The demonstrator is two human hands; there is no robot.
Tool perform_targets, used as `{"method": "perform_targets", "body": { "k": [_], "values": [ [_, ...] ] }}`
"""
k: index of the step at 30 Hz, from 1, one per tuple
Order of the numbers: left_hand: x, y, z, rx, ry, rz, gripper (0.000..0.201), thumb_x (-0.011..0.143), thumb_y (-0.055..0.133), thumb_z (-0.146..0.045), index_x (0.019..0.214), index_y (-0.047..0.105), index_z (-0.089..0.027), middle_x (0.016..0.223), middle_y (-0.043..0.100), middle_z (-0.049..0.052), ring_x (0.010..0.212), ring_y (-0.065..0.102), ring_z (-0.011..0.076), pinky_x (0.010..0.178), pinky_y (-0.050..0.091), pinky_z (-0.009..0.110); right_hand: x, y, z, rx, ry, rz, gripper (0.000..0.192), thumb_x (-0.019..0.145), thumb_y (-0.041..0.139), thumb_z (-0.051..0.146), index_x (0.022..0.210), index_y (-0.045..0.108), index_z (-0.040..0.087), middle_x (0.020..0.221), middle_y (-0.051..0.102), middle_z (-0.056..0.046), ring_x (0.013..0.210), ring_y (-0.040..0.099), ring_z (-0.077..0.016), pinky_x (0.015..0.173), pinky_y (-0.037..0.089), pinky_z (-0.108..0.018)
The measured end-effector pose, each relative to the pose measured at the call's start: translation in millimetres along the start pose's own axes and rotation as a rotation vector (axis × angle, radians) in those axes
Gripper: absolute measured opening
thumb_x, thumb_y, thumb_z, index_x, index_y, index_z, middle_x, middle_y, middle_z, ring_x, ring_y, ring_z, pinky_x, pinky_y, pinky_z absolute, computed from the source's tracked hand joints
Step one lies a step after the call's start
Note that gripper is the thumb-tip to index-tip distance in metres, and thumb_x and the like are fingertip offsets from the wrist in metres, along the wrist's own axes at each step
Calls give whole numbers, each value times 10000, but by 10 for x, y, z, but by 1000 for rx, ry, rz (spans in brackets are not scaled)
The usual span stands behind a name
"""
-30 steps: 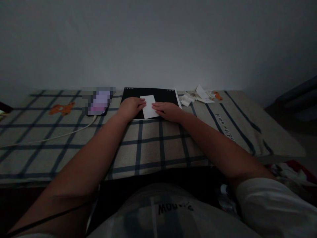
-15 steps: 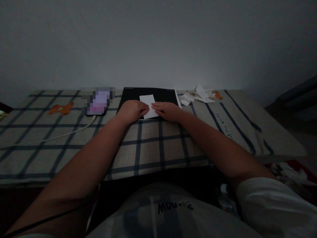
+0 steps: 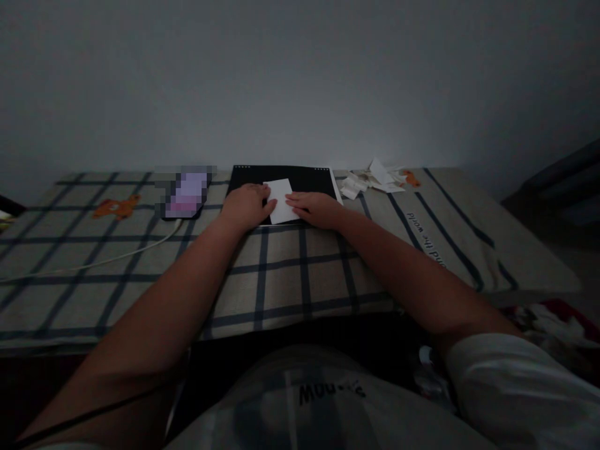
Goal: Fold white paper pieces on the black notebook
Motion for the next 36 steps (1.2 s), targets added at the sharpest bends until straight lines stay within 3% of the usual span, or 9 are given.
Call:
{"method": "perform_targets", "body": {
  "k": [9,18,23,28,36],
  "values": [
    [-12,34,84,-51,-51,-12,773,1109,470,-575,1731,549,-122,1819,512,155,1666,481,413,1346,421,598,1,-13,14,-1,34,24,514,1134,519,236,1604,694,122,1716,604,-166,1628,579,-287,1384,442,-539],
    [-55,66,58,-25,9,-33,728,1160,393,-532,1754,513,-128,1857,440,165,1757,360,361,1421,289,561,-4,6,-9,-26,12,20,520,1131,513,250,1608,695,147,1721,615,-145,1622,586,-277,1378,452,-520],
    [-137,136,-133,-7,190,152,736,1183,384,-478,1832,344,-132,1908,318,150,1786,306,297,1454,222,521,-3,21,-28,-24,-7,-1,511,1123,523,239,1590,708,146,1702,632,-153,1606,605,-286,1359,474,-537],
    [-143,136,-174,-16,126,217,789,1200,355,-553,1862,235,-141,1921,254,181,1807,239,334,1462,101,645,6,17,-11,-19,-3,0,506,1121,534,232,1586,709,138,1699,630,-165,1611,600,-288,1367,464,-540],
    [-59,174,-63,-67,45,209,760,1205,256,-531,1868,223,-161,1929,227,144,1816,205,327,1452,90,704,17,28,-27,-23,-11,-2,501,1122,524,220,1576,713,124,1690,631,-175,1606,607,-288,1363,467,-555]
  ]
}}
Point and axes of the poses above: each hand's wrist, its own x-axis towards the middle knuckle, its own y-axis out of the palm, z = x × y, the point moved 7 cm from there along x, towards the middle knuckle
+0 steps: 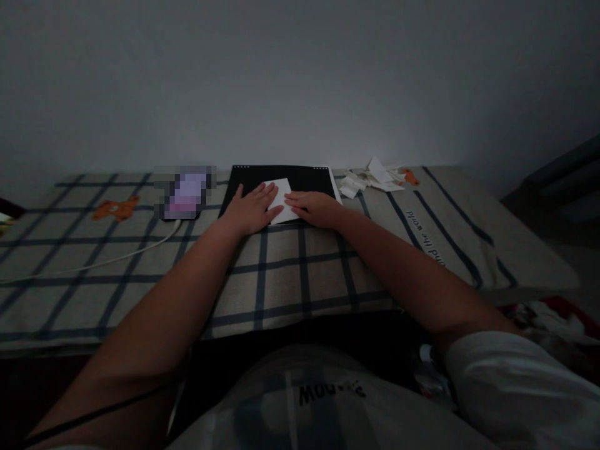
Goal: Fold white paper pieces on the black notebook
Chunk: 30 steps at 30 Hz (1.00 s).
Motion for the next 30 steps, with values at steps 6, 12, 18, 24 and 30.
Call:
{"method": "perform_targets", "body": {
  "k": [6,12,18,24,30],
  "values": [
    [2,-41,39,-38,-78,-13,723,1203,201,-465,1860,272,-171,1923,258,126,1814,215,324,1447,128,720,-3,-8,-1,18,13,6,500,1138,510,257,1575,719,133,1699,632,-160,1612,598,-272,1372,460,-513],
    [10,-151,88,-44,-118,-150,665,1186,225,-353,1758,500,-152,1830,474,141,1721,447,322,1428,229,706,0,-30,35,11,53,47,511,1132,515,232,1586,700,86,1710,609,-188,1627,580,-285,1390,432,-505],
    [118,-180,243,-49,-151,-294,521,1174,415,-389,1542,754,-241,1621,718,126,1515,682,347,1386,337,636,-1,-44,49,-7,39,35,515,1129,501,222,1590,700,106,1708,608,-173,1624,585,-292,1370,457,-550],
    [158,-131,348,-37,-54,-177,519,1182,456,-421,1645,657,-299,1768,566,99,1664,531,334,1405,275,684,-8,-21,29,-19,29,32,527,1132,492,241,1600,690,102,1710,613,-170,1620,590,-284,1380,447,-528],
    [131,-69,395,-8,-25,-53,641,1199,437,-483,1808,427,-283,1876,390,119,1770,348,311,1432,222,671,-14,-9,2,0,5,3,516,1115,514,231,1583,715,155,1700,627,-140,1611,601,-279,1365,469,-555]
  ]
}}
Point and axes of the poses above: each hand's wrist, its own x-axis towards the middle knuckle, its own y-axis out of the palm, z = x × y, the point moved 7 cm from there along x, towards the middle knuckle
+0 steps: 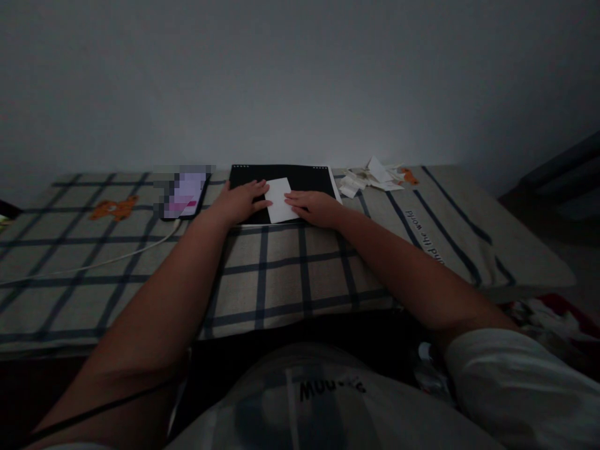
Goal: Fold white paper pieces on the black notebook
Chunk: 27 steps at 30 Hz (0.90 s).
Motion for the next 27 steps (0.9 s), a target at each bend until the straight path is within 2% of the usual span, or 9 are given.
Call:
{"method": "perform_targets", "body": {
  "k": [5,13,17,23,27],
  "values": [
    [-37,35,-14,-5,17,67,769,1185,480,-567,1859,287,-252,1925,265,126,1806,236,336,1443,178,677,-9,-6,1,-6,11,22,528,1124,499,238,1598,694,110,1710,616,-161,1619,591,-274,1382,449,-526],
    [-65,47,-52,-8,17,119,1073,1058,638,-756,1881,171,-249,1945,169,159,1820,167,369,1450,169,639,-34,-31,12,14,16,6,511,1118,518,233,1583,715,154,1703,622,-146,1614,597,-279,1365,468,-561],
    [-59,26,-59,-28,7,73,968,1094,628,-689,1865,263,-229,1930,222,150,1811,214,353,1447,211,608,-18,-20,3,3,4,2,513,1116,518,227,1585,712,151,1700,624,-148,1608,604,-281,1361,471,-560],
    [43,42,35,-76,2,-6,724,1160,586,-515,1808,426,-237,1889,370,81,1779,318,240,1435,276,406,0,7,-28,7,-4,-3,505,1121,518,229,1577,721,149,1696,633,-148,1605,606,-289,1357,474,-563],
    [82,41,54,-95,1,-48,622,1177,548,-421,1759,516,-206,1858,432,68,1750,385,228,1423,300,359,3,10,-24,8,3,5,505,1131,517,237,1591,710,155,1711,619,-139,1612,598,-290,1366,462,-560]
  ]
}}
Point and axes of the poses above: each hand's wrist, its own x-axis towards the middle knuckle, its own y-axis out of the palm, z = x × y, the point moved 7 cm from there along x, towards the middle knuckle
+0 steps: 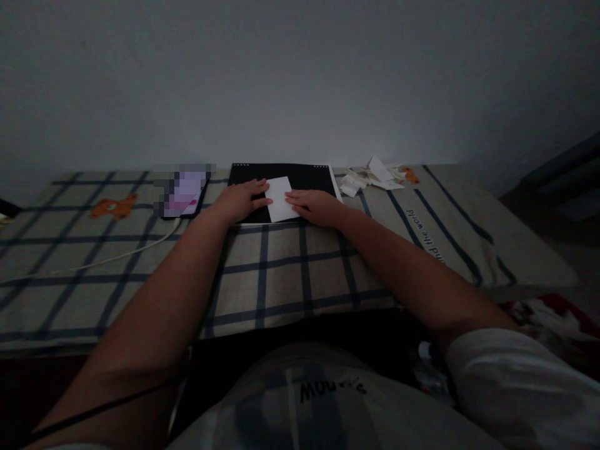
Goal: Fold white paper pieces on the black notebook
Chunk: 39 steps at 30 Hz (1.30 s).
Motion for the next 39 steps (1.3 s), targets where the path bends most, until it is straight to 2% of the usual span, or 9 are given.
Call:
{"method": "perform_targets", "body": {
  "k": [6,10,15,21,25,28,30,34,39],
  "values": [
    [-35,-110,-131,32,-97,-150,493,1188,489,-402,1597,715,-246,1702,649,43,1596,614,271,1306,482,395,6,-21,34,8,24,23,510,1141,515,240,1606,695,130,1719,603,-160,1626,581,-300,1376,448,-553],
    [-56,-167,-217,123,-192,-158,508,1193,460,-431,1566,748,-242,1612,734,97,1436,733,361,1142,579,455,10,-28,55,-2,37,39,519,1138,504,221,1604,681,77,1720,592,-189,1632,574,-304,1388,431,-550],
    [-42,-182,-230,146,-192,-151,508,1194,447,-426,1571,750,-270,1529,789,105,1359,765,380,1075,589,465,2,-25,41,-3,40,30,517,1142,504,241,1608,685,109,1721,605,-166,1627,580,-290,1385,440,-530],
    [7,-116,-77,14,-94,-128,503,1168,561,-413,1624,698,-250,1690,671,85,1526,674,323,1250,518,409,-8,2,3,-8,14,7,515,1139,503,250,1605,695,147,1714,619,-146,1618,591,-292,1367,463,-563],
    [37,-49,33,-5,-17,-75,596,1138,626,-478,1697,617,-271,1774,580,59,1652,549,303,1332,446,401,-19,-4,7,-4,5,-4,512,1135,510,261,1596,706,157,1712,627,-140,1614,596,-287,1365,468,-551],
    [25,-8,52,6,10,-22,724,1116,651,-578,1765,517,-287,1838,489,45,1722,444,275,1381,371,379,-26,-15,19,8,7,-1,518,1125,514,236,1600,700,146,1718,613,-150,1622,587,-296,1365,465,-573],
    [-3,10,36,33,7,27,868,1084,685,-641,1815,422,-252,1883,400,77,1761,368,284,1410,318,387,-27,-17,21,15,13,6,522,1120,521,222,1605,696,141,1722,603,-156,1627,581,-304,1366,461,-586],
    [-71,22,-39,74,12,119,1088,1032,723,-717,1867,250,-203,1928,240,137,1803,243,348,1443,255,505,-30,-6,8,11,21,21,523,1124,528,224,1614,685,137,1725,600,-158,1635,571,-297,1380,442,-569],
    [-96,-18,-75,56,-6,99,963,1084,683,-647,1851,310,-200,1918,276,129,1800,262,311,1445,258,477,-31,-8,3,29,23,8,522,1125,531,225,1620,685,162,1729,594,-148,1638,567,-300,1375,445,-587]
  ]
}}
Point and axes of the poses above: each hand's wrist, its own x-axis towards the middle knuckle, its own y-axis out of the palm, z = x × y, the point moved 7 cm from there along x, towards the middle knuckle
